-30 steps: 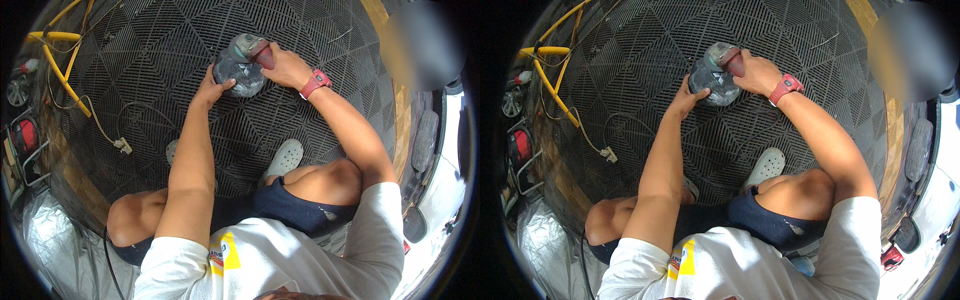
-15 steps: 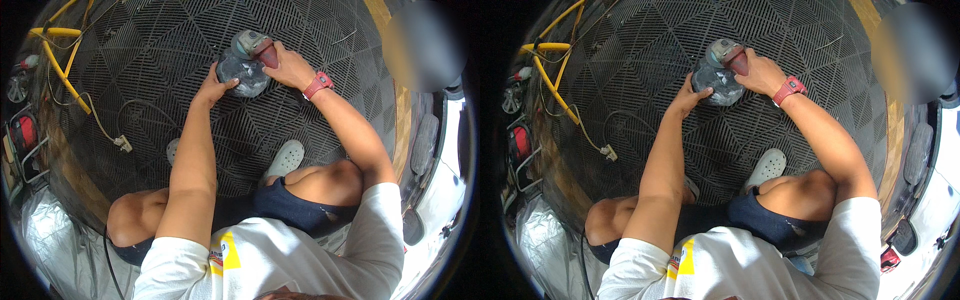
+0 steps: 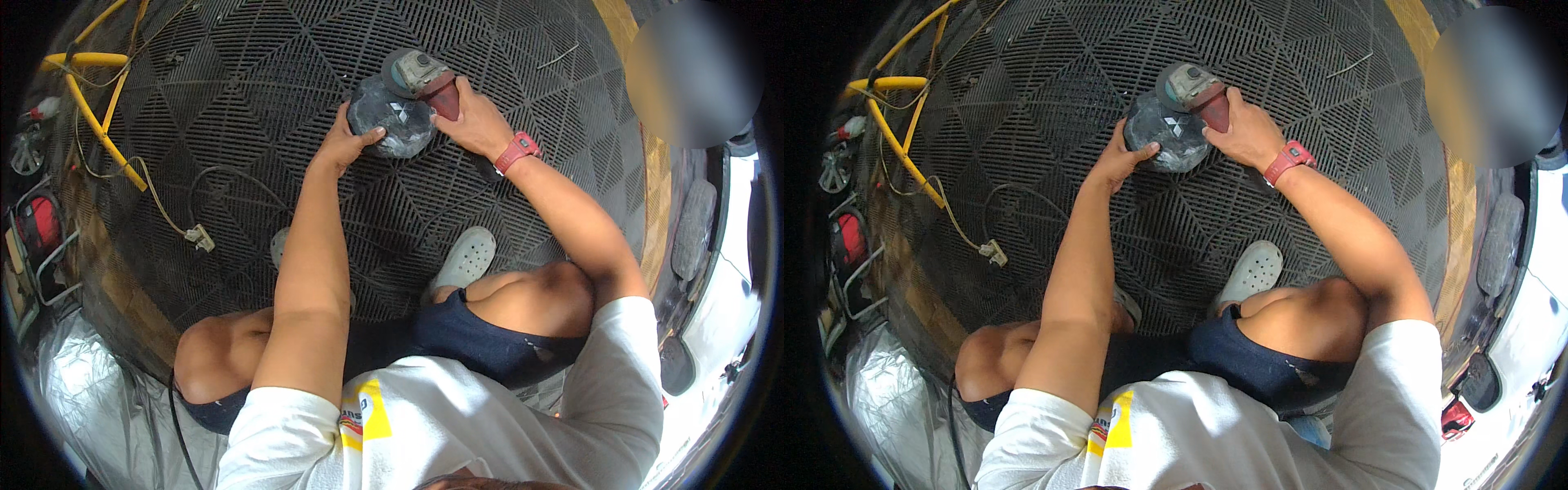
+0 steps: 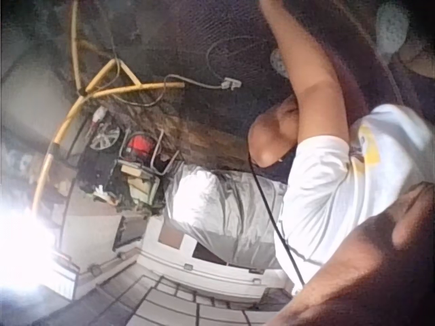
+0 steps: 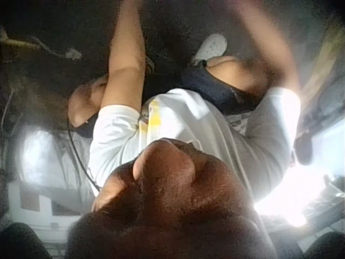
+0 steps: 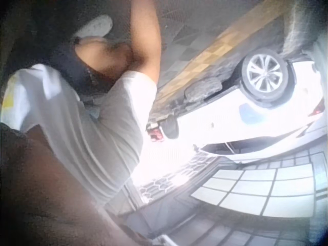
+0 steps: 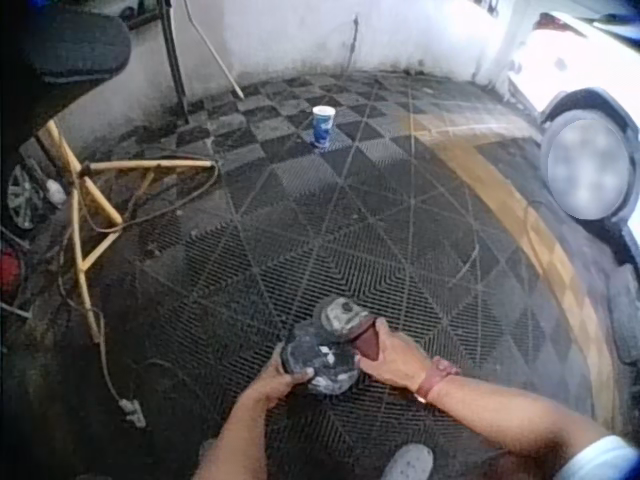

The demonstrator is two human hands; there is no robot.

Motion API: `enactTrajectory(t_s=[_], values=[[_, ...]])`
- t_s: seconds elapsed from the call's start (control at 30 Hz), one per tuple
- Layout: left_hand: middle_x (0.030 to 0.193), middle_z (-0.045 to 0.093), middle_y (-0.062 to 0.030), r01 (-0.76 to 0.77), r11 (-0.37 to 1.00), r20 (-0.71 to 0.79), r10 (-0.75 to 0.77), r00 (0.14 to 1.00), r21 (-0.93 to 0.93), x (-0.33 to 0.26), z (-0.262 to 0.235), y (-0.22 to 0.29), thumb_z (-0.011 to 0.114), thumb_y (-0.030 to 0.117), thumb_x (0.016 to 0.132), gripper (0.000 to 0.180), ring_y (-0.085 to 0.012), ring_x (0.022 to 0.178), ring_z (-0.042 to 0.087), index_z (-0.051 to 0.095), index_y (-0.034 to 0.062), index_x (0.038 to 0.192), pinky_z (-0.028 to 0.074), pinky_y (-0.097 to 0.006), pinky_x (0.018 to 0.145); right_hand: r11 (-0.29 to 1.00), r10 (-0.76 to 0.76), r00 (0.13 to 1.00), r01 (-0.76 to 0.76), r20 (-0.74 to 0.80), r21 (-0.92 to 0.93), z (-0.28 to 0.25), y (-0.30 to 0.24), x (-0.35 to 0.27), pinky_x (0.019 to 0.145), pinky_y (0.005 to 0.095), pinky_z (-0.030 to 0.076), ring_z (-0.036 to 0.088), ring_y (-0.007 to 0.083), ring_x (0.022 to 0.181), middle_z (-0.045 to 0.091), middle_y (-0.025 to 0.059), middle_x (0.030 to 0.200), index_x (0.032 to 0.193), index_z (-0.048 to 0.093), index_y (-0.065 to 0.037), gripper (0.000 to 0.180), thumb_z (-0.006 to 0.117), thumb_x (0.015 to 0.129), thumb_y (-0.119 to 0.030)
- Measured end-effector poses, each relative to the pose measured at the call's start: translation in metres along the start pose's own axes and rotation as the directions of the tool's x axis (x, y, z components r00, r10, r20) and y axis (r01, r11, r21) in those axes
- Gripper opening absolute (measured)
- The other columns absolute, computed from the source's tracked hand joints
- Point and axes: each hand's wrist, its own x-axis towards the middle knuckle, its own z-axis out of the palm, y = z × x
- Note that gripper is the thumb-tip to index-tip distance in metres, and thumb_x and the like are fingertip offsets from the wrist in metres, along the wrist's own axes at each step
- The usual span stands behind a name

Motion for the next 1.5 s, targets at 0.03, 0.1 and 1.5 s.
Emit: enactTrajectory(t_s=[0.03,0.1,1.5], values=[[0.172,0.038,-0.0235,0.005,1.000,-0.017,-0.005,1.000,0.010,0.002,-0.003,-0.003,0.099,0.031,0.079,0.130,-0.0374,0.161,0.036,0.014,0.0140,0.176,0.027,-0.052,0.132,1.000,-0.001,1.000,0.001,0.003,-0.007,0.002,-0.003,0.001,0.092,0.0587,0.057,0.072,0.0541,0.101,0.074,0.0362,0.106,0.126,0.049,0.005,0.066,0.076,0.089,-0.042],[0.172,0.038,-0.0235,0.016,1.000,-0.038,-0.015,0.999,0.027,0.003,-0.002,-0.003,0.099,0.032,0.079,0.130,-0.0376,0.161,0.035,0.014,0.0148,0.176,0.027,-0.053,0.132,0.999,0.039,0.998,-0.037,-0.049,0.027,0.009,0.004,0.000,0.093,0.0584,0.057,0.072,0.0538,0.103,0.073,0.0363,0.107,0.127,0.049,0.005,0.068,0.077,0.089,-0.043],[0.167,0.047,-0.0246,0.067,0.997,-0.091,-0.063,0.994,0.049,-0.015,0.013,0.020,0.096,0.017,0.083,0.123,-0.0343,0.155,0.046,0.015,0.0080,0.175,0.036,-0.046,0.128,0.981,-0.160,0.986,0.153,-0.054,-0.116,-0.003,-0.015,0.016,0.084,0.0598,0.057,0.071,0.0536,0.096,0.073,0.0335,0.100,0.134,0.045,0.002,0.067,0.077,0.091,-0.037]])
